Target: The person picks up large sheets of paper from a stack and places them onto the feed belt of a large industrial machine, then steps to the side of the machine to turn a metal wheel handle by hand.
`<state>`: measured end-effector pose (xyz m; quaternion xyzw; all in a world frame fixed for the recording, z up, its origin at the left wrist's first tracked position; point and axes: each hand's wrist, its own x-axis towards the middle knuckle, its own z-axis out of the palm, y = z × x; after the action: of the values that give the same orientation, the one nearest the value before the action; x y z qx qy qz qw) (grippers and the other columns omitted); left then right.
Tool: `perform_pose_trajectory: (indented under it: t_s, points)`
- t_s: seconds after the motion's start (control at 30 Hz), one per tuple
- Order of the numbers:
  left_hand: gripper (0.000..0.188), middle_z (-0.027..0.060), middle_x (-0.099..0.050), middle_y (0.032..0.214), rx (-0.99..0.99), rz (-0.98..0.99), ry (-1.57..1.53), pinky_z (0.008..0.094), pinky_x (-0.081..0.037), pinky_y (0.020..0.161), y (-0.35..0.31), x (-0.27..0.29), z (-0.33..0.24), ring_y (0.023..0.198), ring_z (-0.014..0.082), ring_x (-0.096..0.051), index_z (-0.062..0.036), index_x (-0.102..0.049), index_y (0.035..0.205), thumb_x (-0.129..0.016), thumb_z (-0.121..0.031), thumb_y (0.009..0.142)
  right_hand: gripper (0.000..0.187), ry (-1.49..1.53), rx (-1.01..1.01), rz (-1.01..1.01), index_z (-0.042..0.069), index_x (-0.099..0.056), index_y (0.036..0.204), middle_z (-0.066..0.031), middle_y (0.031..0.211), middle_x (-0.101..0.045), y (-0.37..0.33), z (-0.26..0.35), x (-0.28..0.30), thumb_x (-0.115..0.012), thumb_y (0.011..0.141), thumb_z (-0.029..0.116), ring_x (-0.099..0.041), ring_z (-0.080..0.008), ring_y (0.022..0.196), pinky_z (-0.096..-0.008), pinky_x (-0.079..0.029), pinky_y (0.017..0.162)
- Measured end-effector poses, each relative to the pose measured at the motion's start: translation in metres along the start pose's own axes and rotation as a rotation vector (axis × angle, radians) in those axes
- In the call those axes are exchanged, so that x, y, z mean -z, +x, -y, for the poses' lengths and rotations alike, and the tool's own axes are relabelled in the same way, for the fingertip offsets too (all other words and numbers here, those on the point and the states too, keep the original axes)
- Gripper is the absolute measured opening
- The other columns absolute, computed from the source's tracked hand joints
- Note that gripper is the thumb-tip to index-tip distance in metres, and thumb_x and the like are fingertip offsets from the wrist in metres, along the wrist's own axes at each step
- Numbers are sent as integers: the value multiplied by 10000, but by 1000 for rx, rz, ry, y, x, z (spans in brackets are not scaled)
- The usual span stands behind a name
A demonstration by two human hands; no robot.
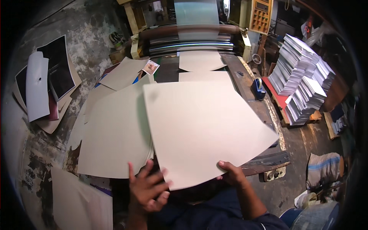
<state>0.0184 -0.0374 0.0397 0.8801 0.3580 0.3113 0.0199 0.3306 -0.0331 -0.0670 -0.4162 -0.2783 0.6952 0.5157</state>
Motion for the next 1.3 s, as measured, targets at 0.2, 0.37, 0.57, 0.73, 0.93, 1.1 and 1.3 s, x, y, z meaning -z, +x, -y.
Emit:
perform_pose_trajectory:
  t_s: [0.2,0.37,0.57,0.73,0.93,1.1,1.3]
  points:
    - [804,187,-389,1468,340,36,78,563,-151,1126,-7,1,46,1398,409,-276,-18,-405,1407,-618,-534,828,252,105,-150,-110,1,-580,914,-112,758,-606,1,-97,50,-598,905,253,-594,-191,657,-295,-467,569]
    - [671,150,-491,1397,468,70,-153,511,-194,1130,-11,-9,48,1374,344,-354,-44,-491,1357,-392,-566,947,315,235,-281,-168,6,-514,1057,-117,826,-584,-8,-140,46,-549,952,300,-582,-193,693,-388,-518,683]
    - [601,118,-586,1302,556,-48,-302,441,-201,1140,-13,-10,51,1334,310,-422,-9,-586,1249,-240,-447,1028,347,348,-264,-237,42,-483,1103,-137,845,-579,36,-123,46,-528,965,357,-529,-170,663,-403,-504,727]
    - [528,125,-635,1224,680,-150,-357,411,-252,1114,-10,-18,49,1290,277,-474,16,-629,1143,-255,-342,1043,399,318,-201,-225,64,-414,1126,-168,902,-582,91,-100,60,-488,969,423,-529,-175,679,-410,-515,755]
    - [416,193,-660,1131,750,-347,-456,361,-336,1055,-9,-27,42,1225,226,-518,55,-596,992,-351,-277,1042,367,407,-130,-215,75,-426,1098,-175,952,-596,131,-97,68,-505,957,404,-547,-185,715,-433,-506,798]
    - [429,186,-656,1128,868,-374,-446,341,-343,1048,-18,-27,48,1166,258,-544,72,-595,1069,-400,-307,1031,331,433,-66,-238,71,-437,1094,-150,971,-621,159,-100,65,-480,975,377,-571,-206,762,-441,-513,792]
    - [497,221,-611,1163,965,-1006,-430,363,-341,1059,-19,-49,65,1090,274,-552,128,-552,1190,-466,-323,999,336,427,9,-397,149,-450,1176,-125,1090,-591,179,-98,73,-517,948,386,-555,-244,878,-457,-525,771]
